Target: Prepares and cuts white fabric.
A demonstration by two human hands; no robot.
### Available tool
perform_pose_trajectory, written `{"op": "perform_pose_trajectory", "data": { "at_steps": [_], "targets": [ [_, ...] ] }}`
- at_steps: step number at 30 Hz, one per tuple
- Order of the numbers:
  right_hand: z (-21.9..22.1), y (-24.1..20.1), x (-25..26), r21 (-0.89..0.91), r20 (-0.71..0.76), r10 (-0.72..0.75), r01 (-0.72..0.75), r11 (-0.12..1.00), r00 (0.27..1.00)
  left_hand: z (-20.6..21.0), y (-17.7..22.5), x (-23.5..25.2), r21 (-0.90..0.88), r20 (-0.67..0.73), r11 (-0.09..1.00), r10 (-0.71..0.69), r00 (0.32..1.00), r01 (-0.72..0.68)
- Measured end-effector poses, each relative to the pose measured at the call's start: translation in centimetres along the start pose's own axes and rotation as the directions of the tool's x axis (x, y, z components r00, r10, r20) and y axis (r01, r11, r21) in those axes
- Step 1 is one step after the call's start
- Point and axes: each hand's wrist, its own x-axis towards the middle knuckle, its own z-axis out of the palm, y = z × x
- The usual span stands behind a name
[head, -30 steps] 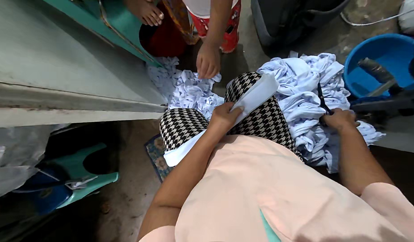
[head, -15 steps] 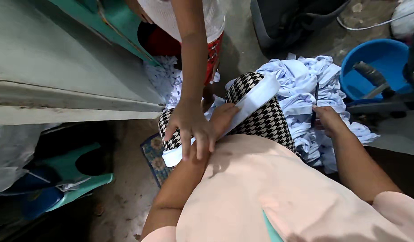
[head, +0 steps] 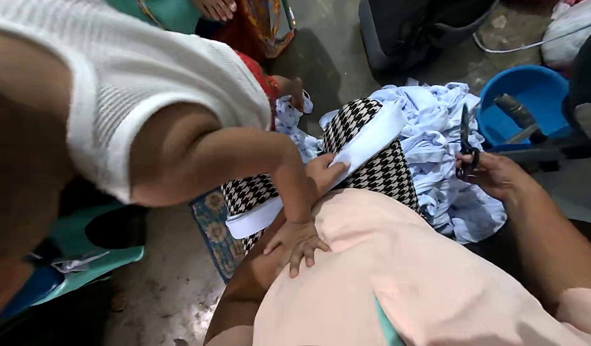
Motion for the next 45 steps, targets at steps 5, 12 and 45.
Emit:
{"op": "perform_pose_trajectory", "data": {
  "at_steps": [5, 12, 45],
  "targets": [
    [2.1, -3.6, -3.2, 0.131, 0.395, -0.371, 0.348, 0.928, 0.841, -1.0, 3.5, -1.7, 0.267, 0.130, 0.951, -0.199, 0.971, 0.159],
    [5.9, -7.2, -9.0, -0.314, 0.672, -0.230, 0.552, 0.772, 0.704, -1.8, 2.8, -2.6, 0.283, 0.140, 0.953, -0.151, 0.979, 0.106],
    [15.4, -3.7, -6.1, -0.548, 0.245, -0.871, 0.802, 0.239, 0.426, 0.3, 7.1, 1.9, 0.275, 0.196, 0.961, -0.012, 0.981, -0.043]
  ]
}}
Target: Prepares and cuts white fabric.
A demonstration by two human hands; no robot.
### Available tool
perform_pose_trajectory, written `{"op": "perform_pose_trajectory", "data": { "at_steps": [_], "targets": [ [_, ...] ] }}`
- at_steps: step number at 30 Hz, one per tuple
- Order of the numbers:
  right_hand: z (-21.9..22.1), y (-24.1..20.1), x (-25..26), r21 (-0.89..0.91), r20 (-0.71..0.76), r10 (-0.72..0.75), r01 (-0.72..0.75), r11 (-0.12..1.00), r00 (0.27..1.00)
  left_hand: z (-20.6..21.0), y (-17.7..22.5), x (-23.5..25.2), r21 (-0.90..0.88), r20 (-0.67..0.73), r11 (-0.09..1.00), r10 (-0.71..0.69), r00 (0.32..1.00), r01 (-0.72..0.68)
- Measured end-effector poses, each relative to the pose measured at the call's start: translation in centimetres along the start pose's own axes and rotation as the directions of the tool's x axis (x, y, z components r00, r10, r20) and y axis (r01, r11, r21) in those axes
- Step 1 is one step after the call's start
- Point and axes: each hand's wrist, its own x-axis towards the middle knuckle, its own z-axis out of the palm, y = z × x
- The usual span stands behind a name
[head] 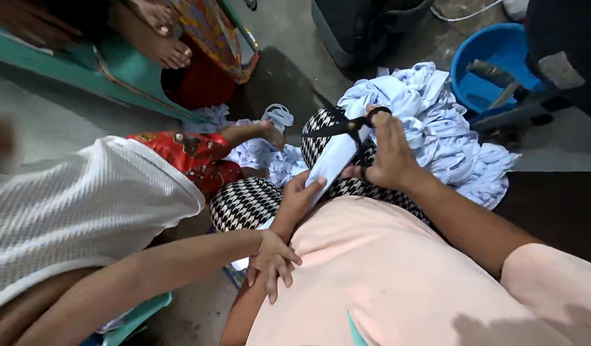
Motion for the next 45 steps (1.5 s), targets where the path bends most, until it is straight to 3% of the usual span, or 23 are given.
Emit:
{"op": "perform_pose_trajectory", "data": {
  "at_steps": [2, 4, 5, 9, 11, 13, 15, 17, 18, 20, 21, 22, 23, 24, 25, 26, 27, 30, 33, 35, 37, 39, 45],
  "targets": [
    [1.2, -0.5, 0.6, -0.012, -0.006, -0.009, 0.009, 1.000, 1.000, 0.3, -0.2, 0.3, 0.017, -0.020, 1.000, 0.019, 1.000, -0.019],
    [2.1, -0.9, 1.0, -0.050, -0.014, -0.049, 0.049, 0.998, 0.999, -0.1, -5.1, 3.4, -0.057, -0.081, 0.968, 0.238, 0.968, -0.243],
    [2.4, -1.1, 1.1, -0.065, -0.016, -0.081, 0.080, 0.995, 0.997, 0.0, -6.0, 4.8, -0.092, -0.140, 0.964, 0.236, 0.962, -0.250],
    [3.4, -1.9, 1.0, -0.106, -0.029, -0.180, 0.176, 0.979, 0.983, 0.7, -2.1, 4.9, -0.101, -0.240, 0.991, -0.109, 0.965, 0.087],
    [3.8, -2.0, 0.8, -0.105, -0.029, -0.195, 0.191, 0.976, 0.980, 0.2, -4.6, 5.3, -0.148, -0.217, 0.983, 0.071, 0.973, -0.105],
    [4.2, -2.2, 0.8, -0.087, -0.026, -0.189, 0.186, 0.979, 0.982, 0.0, -5.4, 5.4, -0.194, -0.196, 0.959, 0.166, 0.966, -0.204],
    [4.2, -2.3, 0.9, -0.074, -0.011, -0.178, 0.177, 0.981, 0.984, 1.0, -1.6, 3.8, -0.180, -0.245, 0.970, 0.117, 0.962, -0.163],
    [4.1, -2.3, 1.0, -0.067, 0.021, -0.168, 0.169, 0.983, 0.986, 2.7, 6.2, 0.3, -0.097, -0.310, 0.995, -0.040, 0.950, 0.010],
    [4.1, -2.1, 1.1, -0.060, 0.033, -0.163, 0.165, 0.984, 0.986, 2.6, 7.2, -1.1, -0.036, -0.280, 0.999, 0.021, 0.960, -0.033],
    [4.2, -2.0, 1.1, -0.044, 0.056, -0.148, 0.150, 0.988, 0.987, 0.6, 3.8, -2.9, 0.188, -0.088, 0.943, 0.296, 0.951, -0.276],
    [4.2, -2.0, 1.0, -0.041, 0.057, -0.143, 0.145, 0.989, 0.988, 1.0, 6.4, -3.8, 0.296, -0.087, 0.953, -0.046, 0.995, 0.070],
    [4.3, -1.9, 1.0, -0.042, 0.055, -0.140, 0.142, 0.989, 0.989, 1.8, 8.2, -3.5, 0.302, -0.164, 0.905, -0.262, 0.951, 0.301],
    [4.2, -1.9, 1.0, -0.038, 0.054, -0.139, 0.141, 0.989, 0.989, 2.2, 8.4, -2.9, 0.244, -0.240, 0.899, -0.308, 0.921, 0.364],
    [4.2, -1.9, 1.1, -0.038, 0.054, -0.140, 0.142, 0.989, 0.989, 2.2, 6.8, -2.0, 0.161, -0.281, 0.950, -0.216, 0.935, 0.268],
    [4.1, -1.9, 1.1, -0.040, 0.057, -0.140, 0.142, 0.989, 0.989, 1.6, 3.4, -0.2, 0.045, -0.281, 0.995, -0.069, 0.957, 0.085],
    [4.1, -2.0, 1.1, -0.047, 0.063, -0.138, 0.141, 0.989, 0.988, 0.7, -1.1, 2.1, -0.036, -0.260, 0.994, 0.087, 0.962, -0.100],
    [4.1, -2.0, 1.1, -0.052, 0.066, -0.135, 0.138, 0.989, 0.989, 0.0, -4.0, 3.8, -0.081, -0.229, 0.981, 0.155, 0.961, -0.178],
    [4.0, -2.1, 1.1, -0.060, 0.078, -0.120, 0.125, 0.990, 0.990, -0.3, -5.4, 4.6, -0.113, -0.198, 0.980, 0.139, 0.970, -0.164],
    [3.9, -2.3, 1.1, -0.089, 0.086, -0.114, 0.122, 0.989, 0.990, 1.0, -0.2, 2.1, -0.061, -0.206, 0.998, -0.003, 0.978, -0.010],
    [4.0, -2.3, 1.0, -0.116, 0.080, -0.118, 0.127, 0.985, 0.990, 1.4, 1.2, 1.5, -0.071, -0.195, 0.997, -0.028, 0.980, 0.014],
    [4.2, -2.3, 1.0, -0.130, 0.064, -0.131, 0.139, 0.982, 0.989, 1.0, -0.4, 2.4, -0.093, -0.195, 0.995, 0.018, 0.981, -0.037],
    [4.3, -2.3, 1.0, -0.131, 0.050, -0.141, 0.147, 0.980, 0.989, 0.0, -4.7, 4.6, -0.140, -0.217, 0.975, 0.138, 0.966, -0.171],
    [4.4, -2.3, 1.2, -0.116, 0.059, -0.149, 0.155, 0.981, 0.987, -0.3, -5.0, 5.1, -0.113, -0.237, 0.984, 0.108, 0.966, -0.138]
  ]
}}
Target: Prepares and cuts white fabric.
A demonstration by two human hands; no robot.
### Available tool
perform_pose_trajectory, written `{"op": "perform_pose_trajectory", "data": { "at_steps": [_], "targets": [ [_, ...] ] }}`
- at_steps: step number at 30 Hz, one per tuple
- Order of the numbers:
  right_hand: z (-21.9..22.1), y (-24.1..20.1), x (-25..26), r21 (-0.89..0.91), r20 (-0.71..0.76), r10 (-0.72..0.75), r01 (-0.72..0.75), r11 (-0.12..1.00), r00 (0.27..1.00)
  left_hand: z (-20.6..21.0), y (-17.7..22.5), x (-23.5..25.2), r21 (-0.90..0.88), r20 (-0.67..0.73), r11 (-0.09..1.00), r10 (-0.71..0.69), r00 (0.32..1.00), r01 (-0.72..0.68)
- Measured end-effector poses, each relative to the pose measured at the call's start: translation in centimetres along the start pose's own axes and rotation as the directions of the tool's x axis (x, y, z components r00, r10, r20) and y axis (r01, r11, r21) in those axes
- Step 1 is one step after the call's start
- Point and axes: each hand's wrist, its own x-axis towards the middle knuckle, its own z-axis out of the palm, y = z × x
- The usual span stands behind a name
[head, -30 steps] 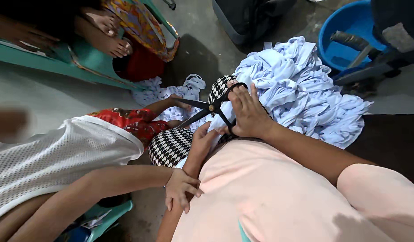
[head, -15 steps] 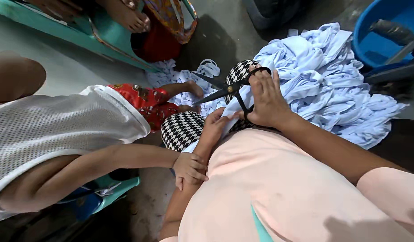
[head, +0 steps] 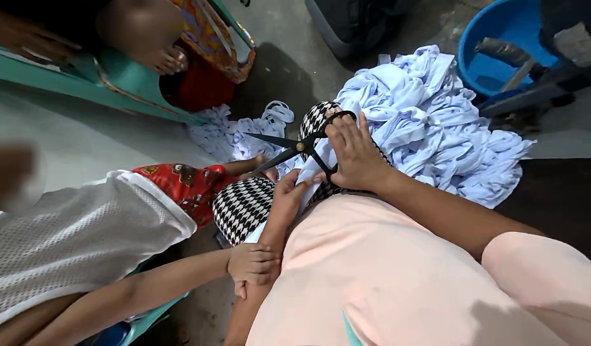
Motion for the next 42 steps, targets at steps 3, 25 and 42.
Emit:
{"op": "perform_pose_trajectory", "data": {
  "at_steps": [3, 25, 42],
  "targets": [
    [0.0, 0.2, 0.2, -0.007, 0.012, 0.012, -0.012, 1.000, 1.000, -2.8, -2.8, -2.5, 0.063, 0.152, 0.993, 0.088, 0.984, -0.099],
    [-0.4, 0.6, 0.8, 0.015, 0.104, 0.053, -0.055, 0.998, 0.993, 0.0, -0.5, 0.3, 0.041, -0.038, 0.996, 0.078, 0.996, -0.077],
    [-4.3, 5.2, 2.6, 0.462, 0.006, 0.401, -0.358, 0.811, 0.916, 1.7, 8.5, -2.3, 0.207, -0.026, 0.970, -0.125, 0.992, 0.128]
  ]
}}
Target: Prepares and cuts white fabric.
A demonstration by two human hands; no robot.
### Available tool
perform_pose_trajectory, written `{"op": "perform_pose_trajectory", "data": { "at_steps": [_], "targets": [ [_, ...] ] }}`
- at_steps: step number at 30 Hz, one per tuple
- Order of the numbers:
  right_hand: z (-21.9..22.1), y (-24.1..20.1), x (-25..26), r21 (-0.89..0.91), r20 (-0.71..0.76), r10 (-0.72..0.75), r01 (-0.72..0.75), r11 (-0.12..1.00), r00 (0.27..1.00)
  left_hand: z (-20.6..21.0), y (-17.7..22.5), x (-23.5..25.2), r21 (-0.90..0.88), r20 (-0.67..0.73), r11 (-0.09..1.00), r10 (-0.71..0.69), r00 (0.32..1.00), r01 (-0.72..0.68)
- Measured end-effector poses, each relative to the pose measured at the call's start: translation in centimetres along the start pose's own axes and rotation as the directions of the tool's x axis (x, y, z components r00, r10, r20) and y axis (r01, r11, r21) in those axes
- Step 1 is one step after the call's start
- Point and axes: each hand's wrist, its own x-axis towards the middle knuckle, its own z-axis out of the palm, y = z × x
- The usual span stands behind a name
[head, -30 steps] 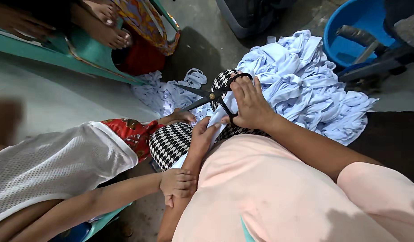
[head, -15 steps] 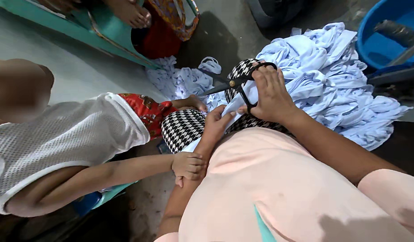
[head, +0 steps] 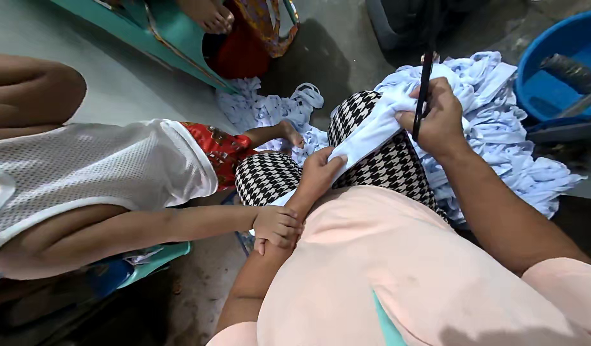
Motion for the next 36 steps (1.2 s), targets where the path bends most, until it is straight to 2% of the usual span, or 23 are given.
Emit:
{"op": "perform_pose_trajectory", "data": {
  "at_steps": [2, 4, 6, 8, 10, 11, 13, 14, 15, 16, 17, 18, 19, 20, 21, 22, 23, 24, 25, 27, 28, 32, 36],
  "targets": [
    [-1.2, -1.1, 2.1, 0.001, -0.025, -0.092, 0.092, 0.996, 0.995, 0.1, 0.4, 0.8, 0.022, -0.027, 0.999, 0.043, 0.999, -0.043],
    [-2.7, -2.2, 4.3, -0.005, -0.040, -0.099, 0.099, 0.995, 0.994, 0.3, 1.1, 2.0, 0.053, -0.061, 0.998, 0.039, 0.997, -0.036],
    [-4.2, -3.0, 5.4, -0.019, -0.007, -0.024, 0.024, 1.000, 1.000, 0.6, -2.5, 5.3, 0.022, -0.118, 0.991, 0.132, 0.984, -0.130],
    [-5.8, -3.7, 4.6, -0.030, 0.109, 0.061, -0.058, 0.998, 0.992, 0.5, -6.3, 6.3, -0.004, -0.094, 0.973, 0.228, 0.969, -0.230],
    [-7.0, -3.5, 1.9, 0.000, 0.351, 0.114, -0.122, 0.993, 0.929, 0.2, -7.9, 5.7, -0.037, -0.069, 0.966, 0.251, 0.965, -0.254],
    [-7.6, -3.0, 0.2, 0.030, 0.507, 0.131, -0.169, 0.985, 0.852, 0.1, -8.3, 5.5, -0.055, -0.063, 0.968, 0.243, 0.968, -0.247],
    [-9.0, -2.6, -3.1, 0.022, 0.776, 0.246, -0.415, 0.909, 0.580, 0.0, -8.9, 5.1, -0.088, -0.042, 0.972, 0.213, 0.976, -0.216],
    [-9.5, -2.9, -4.2, -0.056, 0.844, 0.319, -0.520, 0.852, 0.431, -0.1, -9.0, 5.1, -0.104, -0.031, 0.971, 0.213, 0.977, -0.215],
    [-10.0, -2.8, -5.0, -0.127, 0.884, 0.351, -0.564, 0.816, 0.308, -0.1, -9.3, 5.1, -0.122, -0.023, 0.966, 0.229, 0.973, -0.230],
    [-10.6, -1.8, -5.6, -0.154, 0.917, 0.332, -0.573, 0.805, 0.220, -0.1, -9.3, 4.9, -0.143, -0.017, 0.957, 0.252, 0.968, -0.252],
    [-11.1, -0.3, -6.1, -0.142, 0.939, 0.295, -0.580, 0.802, 0.179, -0.2, -8.5, 4.3, -0.164, -0.016, 0.952, 0.259, 0.966, -0.258],
    [-11.3, 0.7, -6.4, -0.138, 0.950, 0.272, -0.577, 0.805, 0.152, -0.4, -6.2, 2.9, -0.161, -0.021, 0.966, 0.201, 0.979, -0.201],
    [-11.3, 1.0, -6.6, -0.138, 0.956, 0.258, -0.561, 0.816, 0.139, -0.7, -2.0, 1.1, -0.061, -0.012, 0.998, -0.007, 1.000, 0.006],
    [-11.1, 0.9, -6.8, -0.145, 0.955, 0.260, -0.545, 0.826, 0.140, -0.8, -0.4, 0.5, -0.026, -0.009, 0.996, -0.090, 0.996, 0.089],
    [-10.8, 0.7, -7.0, -0.153, 0.952, 0.269, -0.539, 0.828, 0.143, -0.7, -1.9, 1.1, -0.074, 0.001, 0.997, -0.018, 1.000, 0.018],
    [-10.4, 0.6, -7.1, -0.155, 0.951, 0.273, -0.540, 0.828, 0.145, -0.3, -5.7, 2.9, -0.195, 0.018, 0.970, 0.149, 0.989, -0.142],
    [-9.9, 0.5, -7.2, -0.153, 0.950, 0.273, -0.535, 0.831, 0.152, 0.0, -8.1, 4.2, -0.242, 0.044, 0.950, 0.214, 0.976, -0.197],
    [-9.5, -0.1, -7.1, -0.171, 0.947, 0.285, -0.517, 0.839, 0.151, 0.2, -9.0, 4.7, -0.259, 0.060, 0.947, 0.210, 0.976, -0.188],
    [-9.0, -0.9, -6.9, -0.188, 0.942, 0.299, -0.496, 0.848, 0.153, 0.2, -8.4, 4.3, -0.255, 0.067, 0.959, 0.148, 0.987, -0.127],
    [-7.9, -2.1, -6.5, -0.206, 0.934, 0.314, -0.459, 0.864, 0.173, -0.2, -4.4, 1.4, -0.174, 0.052, 0.984, -0.033, 0.998, 0.042],
    [-7.4, -2.5, -6.4, -0.211, 0.926, 0.324, -0.452, 0.867, 0.191, -0.4, -3.0, 0.3, -0.160, 0.052, 0.985, -0.064, 0.997, 0.071],
    [-5.8, -3.1, -6.0, -0.183, 0.905, 0.329, -0.453, 0.872, 0.268, -0.9, -2.1, -0.5, -0.178, 0.079, 0.984, -0.004, 0.997, 0.018],
    [-5.1, -3.6, -5.6, -0.171, 0.894, 0.334, -0.464, 0.869, 0.297, -0.6, -2.7, 0.4, -0.203, 0.082, 0.979, 0.014, 0.996, 0.003]
  ]
}}
